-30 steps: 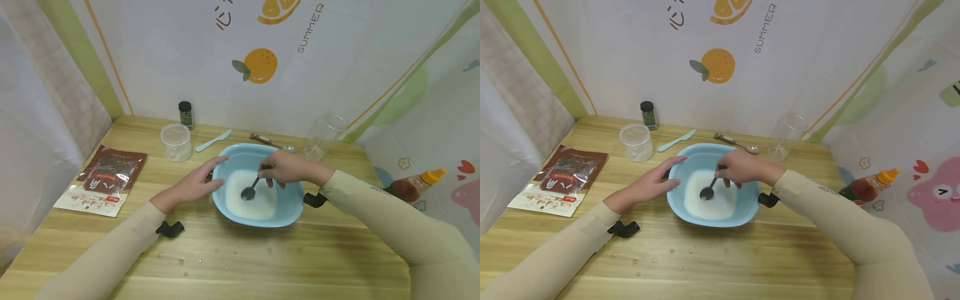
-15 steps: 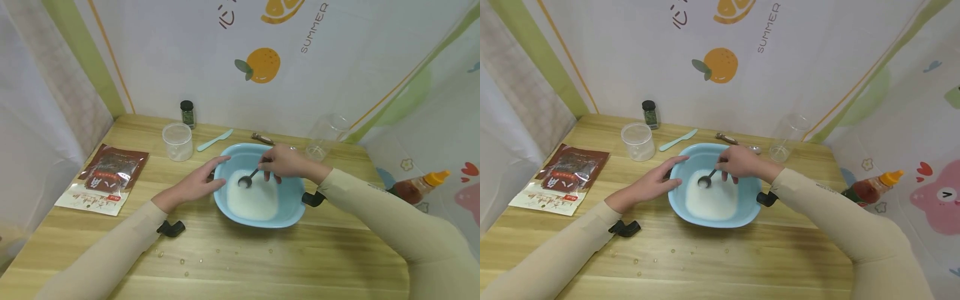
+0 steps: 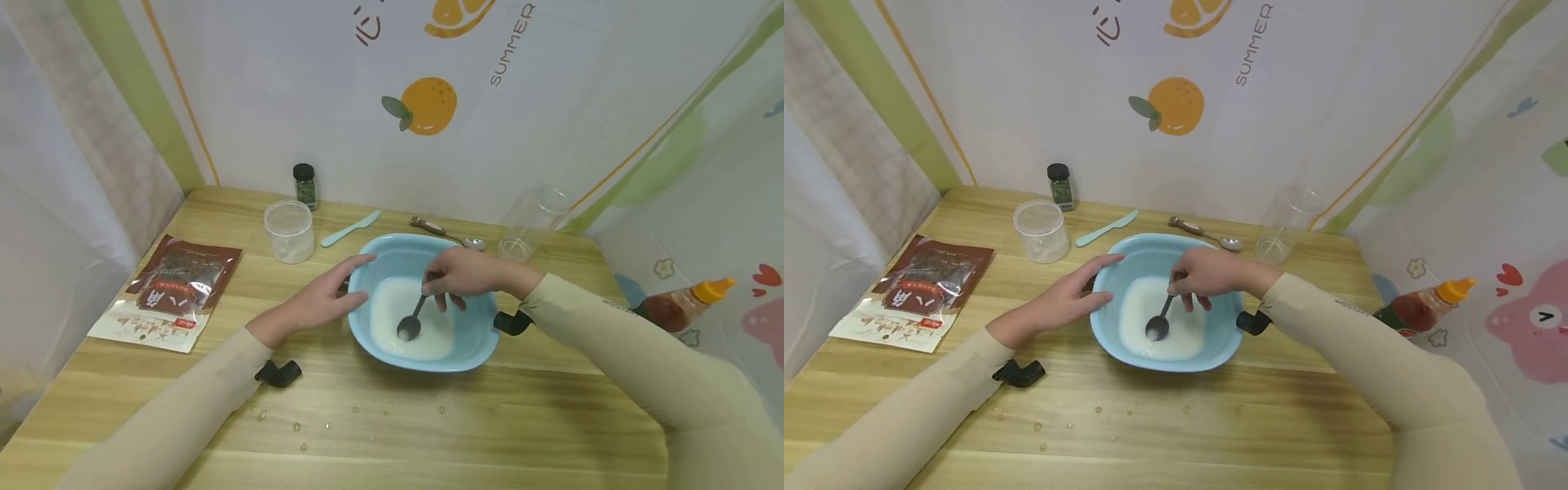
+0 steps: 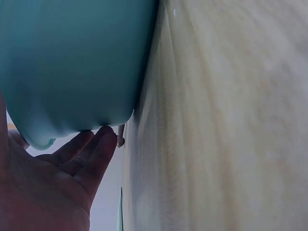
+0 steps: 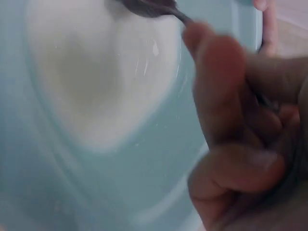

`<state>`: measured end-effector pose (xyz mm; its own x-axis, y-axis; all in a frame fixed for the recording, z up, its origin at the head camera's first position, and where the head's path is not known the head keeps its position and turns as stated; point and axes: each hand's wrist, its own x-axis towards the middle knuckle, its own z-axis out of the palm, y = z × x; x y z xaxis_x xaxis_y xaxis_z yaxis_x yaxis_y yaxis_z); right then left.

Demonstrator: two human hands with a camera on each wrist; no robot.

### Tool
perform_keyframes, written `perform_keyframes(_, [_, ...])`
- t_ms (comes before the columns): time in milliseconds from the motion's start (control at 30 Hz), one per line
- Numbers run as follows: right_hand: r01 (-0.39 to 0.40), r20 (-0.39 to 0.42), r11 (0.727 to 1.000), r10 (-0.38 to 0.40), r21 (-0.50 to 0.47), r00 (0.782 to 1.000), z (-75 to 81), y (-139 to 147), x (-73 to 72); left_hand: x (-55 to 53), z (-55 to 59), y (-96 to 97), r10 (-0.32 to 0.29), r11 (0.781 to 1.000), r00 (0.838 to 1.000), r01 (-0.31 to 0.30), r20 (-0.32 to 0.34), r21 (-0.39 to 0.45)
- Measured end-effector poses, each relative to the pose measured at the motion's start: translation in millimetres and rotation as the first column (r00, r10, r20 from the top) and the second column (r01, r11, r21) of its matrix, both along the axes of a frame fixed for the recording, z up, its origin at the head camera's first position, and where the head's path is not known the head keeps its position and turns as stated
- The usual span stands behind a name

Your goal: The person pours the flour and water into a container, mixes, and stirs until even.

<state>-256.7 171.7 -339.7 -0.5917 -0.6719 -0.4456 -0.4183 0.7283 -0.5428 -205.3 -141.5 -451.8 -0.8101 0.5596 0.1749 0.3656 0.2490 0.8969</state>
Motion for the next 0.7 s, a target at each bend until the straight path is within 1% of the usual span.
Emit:
perform_keyframes(67, [0.043, -0.067, 0.999, -0.045, -0.02, 0.997, -1.0, -1.7, -1.4, -0.1, -0.9, -0.3, -0.001, 1.0, 1.0, 0.001, -0.003, 0.006])
perform_keyframes(167, [0.134, -0.181, 0.991, -0.136, -0.021, 0.974, -0.1, 3.2, -3.6, -0.4, -1.9, -0.4, -0.007, 1.0, 1.0, 0.007, 0.002, 0.012])
perform_keyframes(233, [0.179, -0.225, 0.984, -0.175, -0.004, 0.958, 2.1, 8.9, -4.4, 0.0, -1.6, -0.7, -0.008, 1.0, 1.0, 0.008, 0.007, 0.012])
perform_keyframes(267, [0.187, -0.234, 0.982, -0.181, 0.005, 0.955, 2.8, 11.8, -4.8, 0.0, -1.5, -1.0, -0.008, 1.0, 1.0, 0.008, 0.008, 0.014])
perform_keyframes(300, [0.184, -0.234, 0.983, -0.176, 0.013, 0.956, 3.9, 13.9, -4.5, 0.1, -1.4, -1.5, -0.007, 1.0, 1.0, 0.007, 0.009, 0.015])
perform_keyframes(367, [0.16, -0.21, 0.987, -0.152, 0.023, 0.966, 5.9, 17.3, -2.6, 0.1, 0.0, -1.5, -0.004, 1.0, 1.0, 0.004, 0.007, 0.01])
perform_keyframes(467, [0.09, -0.143, 0.996, -0.089, 0.001, 0.986, 4.8, 15.5, 0.8, 0.3, 1.2, -2.0, -0.001, 1.0, 1.0, 0.001, 0.001, 0.004])
perform_keyframes(533, [0.068, -0.112, 0.998, -0.069, -0.02, 0.991, 2.3, 11.5, 2.8, 0.9, 1.3, -2.1, 0.001, 1.0, 1.0, -0.001, 0.002, 0.0])
perform_keyframes(600, [0.074, -0.119, 0.996, -0.079, -0.045, 0.99, -1.2, 8.9, 2.8, 1.4, 0.7, -1.5, 0.0, 1.0, 1.0, 0.0, 0.004, 0.001])
perform_keyframes(700, [0.143, -0.174, 0.989, -0.148, -0.04, 0.974, -2.4, 12.1, 1.1, 0.8, -1.5, 0.2, -0.004, 1.0, 1.0, 0.004, 0.001, 0.007])
